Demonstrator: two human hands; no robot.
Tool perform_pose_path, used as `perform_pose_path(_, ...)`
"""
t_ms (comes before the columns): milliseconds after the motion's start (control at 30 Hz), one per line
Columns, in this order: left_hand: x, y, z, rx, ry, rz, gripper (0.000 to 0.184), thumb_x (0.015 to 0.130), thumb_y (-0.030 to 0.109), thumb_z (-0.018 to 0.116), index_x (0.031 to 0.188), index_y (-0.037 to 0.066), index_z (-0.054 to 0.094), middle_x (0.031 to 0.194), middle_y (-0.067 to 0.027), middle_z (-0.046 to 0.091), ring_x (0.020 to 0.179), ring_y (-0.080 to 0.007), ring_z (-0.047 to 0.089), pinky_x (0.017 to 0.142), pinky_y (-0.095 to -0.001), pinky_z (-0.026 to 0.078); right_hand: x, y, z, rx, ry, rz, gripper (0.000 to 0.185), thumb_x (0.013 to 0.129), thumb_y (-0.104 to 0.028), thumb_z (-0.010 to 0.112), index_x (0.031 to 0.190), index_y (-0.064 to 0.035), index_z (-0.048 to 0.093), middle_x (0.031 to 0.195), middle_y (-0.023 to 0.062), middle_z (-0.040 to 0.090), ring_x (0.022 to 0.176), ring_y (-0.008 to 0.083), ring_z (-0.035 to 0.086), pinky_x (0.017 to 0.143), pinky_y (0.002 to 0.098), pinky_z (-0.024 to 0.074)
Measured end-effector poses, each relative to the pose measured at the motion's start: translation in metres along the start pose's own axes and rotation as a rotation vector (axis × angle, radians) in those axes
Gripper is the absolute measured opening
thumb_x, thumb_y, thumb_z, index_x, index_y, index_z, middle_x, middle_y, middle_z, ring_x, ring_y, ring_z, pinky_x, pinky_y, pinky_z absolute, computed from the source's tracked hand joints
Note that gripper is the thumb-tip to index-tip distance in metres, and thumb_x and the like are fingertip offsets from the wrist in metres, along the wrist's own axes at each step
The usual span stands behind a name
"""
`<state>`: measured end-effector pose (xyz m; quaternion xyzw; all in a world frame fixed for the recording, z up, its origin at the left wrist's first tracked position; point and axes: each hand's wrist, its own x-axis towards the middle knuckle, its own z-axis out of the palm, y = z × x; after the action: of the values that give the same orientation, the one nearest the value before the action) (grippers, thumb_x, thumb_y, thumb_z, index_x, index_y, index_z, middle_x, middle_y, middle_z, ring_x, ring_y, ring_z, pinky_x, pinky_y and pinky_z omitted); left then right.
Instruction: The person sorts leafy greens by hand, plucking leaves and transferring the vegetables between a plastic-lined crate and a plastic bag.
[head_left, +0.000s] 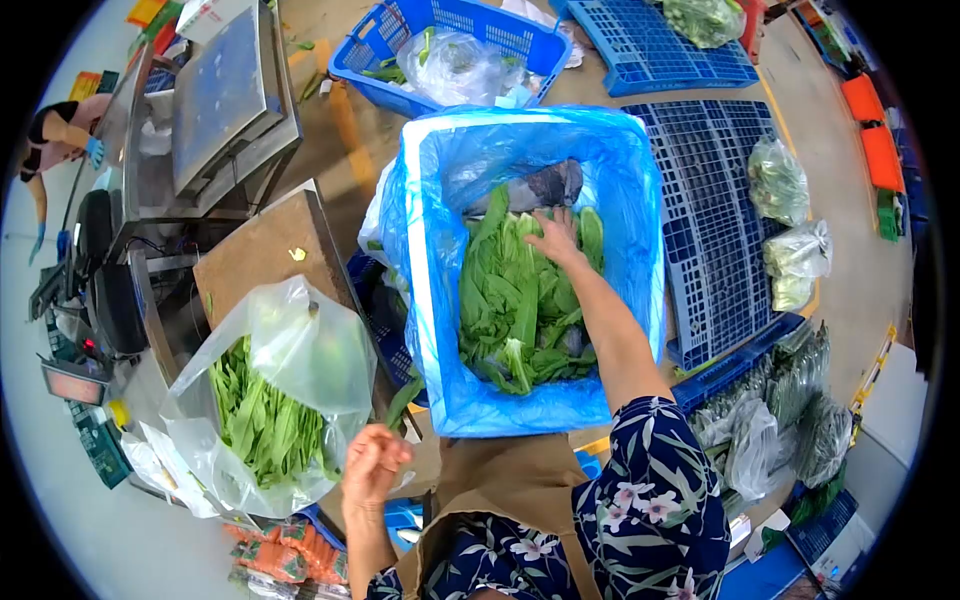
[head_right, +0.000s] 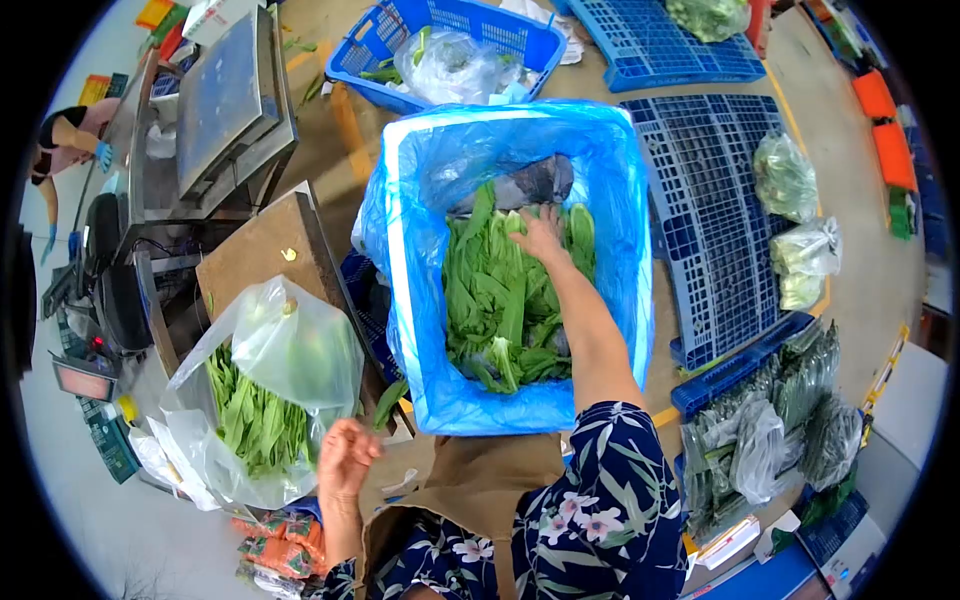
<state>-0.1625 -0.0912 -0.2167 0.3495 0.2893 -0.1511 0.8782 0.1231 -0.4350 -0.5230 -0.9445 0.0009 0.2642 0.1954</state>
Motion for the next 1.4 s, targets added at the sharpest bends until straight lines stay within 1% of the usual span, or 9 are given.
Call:
perform_pose_path(200,0.045,-0.041,0.028,-0.117,0.049,-0.164,0.032,0.089,0.026,0.065,0.11,0.003,0.059,0.081,-0.0088,0.061,0.083,-0.0259,0.061,0.077,-0.0372,0.048,0.049,0.0,0.022,-0.065,-0.118,0.14,0.074,0.077,-0.055,0.068,0.139,-0.0214,0.045,0.147,0.0269,0.026,0.139,0.0473,0.009,0.108,0.0673,0.0019)
perform_pose_path(400,0.089,-0.04,0.05,0.01,0.019,-0.138,0.024,0.093,0.014,0.059,0.111,-0.001,0.059,0.083,-0.0081,0.061,0.081,-0.0204,0.059,0.077,-0.0345,0.048,0.034,-0.007,0.022,0.083,0.019,0.14,0.069,0.069,-0.048,0.077,0.125,-0.0132,0.056,0.143,0.0254,0.029,0.136,0.0457,0.015,0.105,0.0692,0.003)
perform_pose_path(533,0.179,-0.078,0.043,0.869,-0.088,-0.015,0.032,0.085,0.01,0.068,0.113,0.0,0.058,0.094,-0.007,0.064,0.085,-0.0154,0.061,0.074,-0.0278,0.05,-0.062,-0.026,0.013,0.279,0.418,-0.04,0.055,0.059,-0.027,0.084,0.103,-0.0063,0.06,0.133,0.0258,0.034,0.123,0.0454,0.033,0.105,0.0573,0.025)
perform_pose_path(600,0.224,-0.098,0.058,1.413,-0.211,0.216,0.068,0.073,0.014,0.077,0.132,0.006,0.044,0.119,-0.0193,0.056,0.111,-0.0336,0.056,0.093,-0.0343,0.046,-0.104,-0.029,0.018,0.262,0.53,-0.168,0.052,0.057,-0.018,0.085,0.1,-0.0055,0.059,0.132,0.0268,0.034,0.12,0.0459,0.037,0.101,0.0533,0.0325)
perform_pose_path(667,0.25,-0.13,0.061,1.728,-0.29,0.102,0.094,0.068,0.014,0.08,0.144,0.012,0.026,0.143,-0.0185,0.038,0.134,-0.0358,0.034,0.107,-0.0516,0.031,-0.144,-0.038,0.016,0.262,0.609,-0.261,0.05,0.055,-0.01,0.085,0.097,-0.0053,0.059,0.131,0.0272,0.034,0.119,0.0464,0.04,0.098,0.0514,0.0371)
perform_pose_path(1033,0.161,-0.113,0.101,1.007,-0.663,0.666,0.07,0.066,0.016,0.079,0.126,0.0,0.048,0.131,-0.0195,0.05,0.128,-0.0402,0.042,0.108,-0.0495,0.031,-0.323,-0.106,-0.098,0.402,0.759,-0.716,0.044,0.064,-0.006,0.082,0.099,-0.0126,0.056,0.128,0.0233,0.037,0.12,0.0477,0.041,0.098,0.0591,0.0363)
perform_pose_path(1067,0.149,-0.099,0.106,0.943,-0.674,0.707,0.069,0.066,0.016,0.08,0.126,0.0,0.048,0.13,-0.0192,0.051,0.127,-0.0404,0.043,0.108,-0.0492,0.032,-0.336,-0.105,-0.107,0.46,0.671,-0.842,0.063,0.065,-0.022,0.086,0.118,-0.014,0.052,0.135,0.0251,0.032,0.126,0.0474,0.036,0.102,0.0582,0.0323)
perform_pose_path(1200,0.111,-0.055,0.137,1.007,-0.644,0.901,0.077,0.063,0.023,0.085,0.126,0.001,0.047,0.131,-0.0188,0.047,0.128,-0.0373,0.042,0.109,-0.0492,0.03,-0.357,-0.107,-0.163,0.251,0.686,-0.647,0.123,0.054,-0.051,0.087,0.145,-0.0051,0.019,0.148,0.0259,0.014,0.136,0.0454,0.021,0.11,0.0538,0.0227)
perform_pose_path(1400,0.048,-0.071,0.228,1.241,-0.275,0.794,0.093,0.065,0.03,0.083,0.135,-0.005,0.033,0.136,-0.0245,0.035,0.129,-0.0395,0.035,0.106,-0.0492,0.03,-0.328,-0.099,-0.127,1.058,0.253,-0.444,0.103,0.064,-0.044,0.079,0.144,-0.0064,0.026,0.146,0.0189,0.03,0.132,0.038,0.033,0.109,0.0488,0.029)
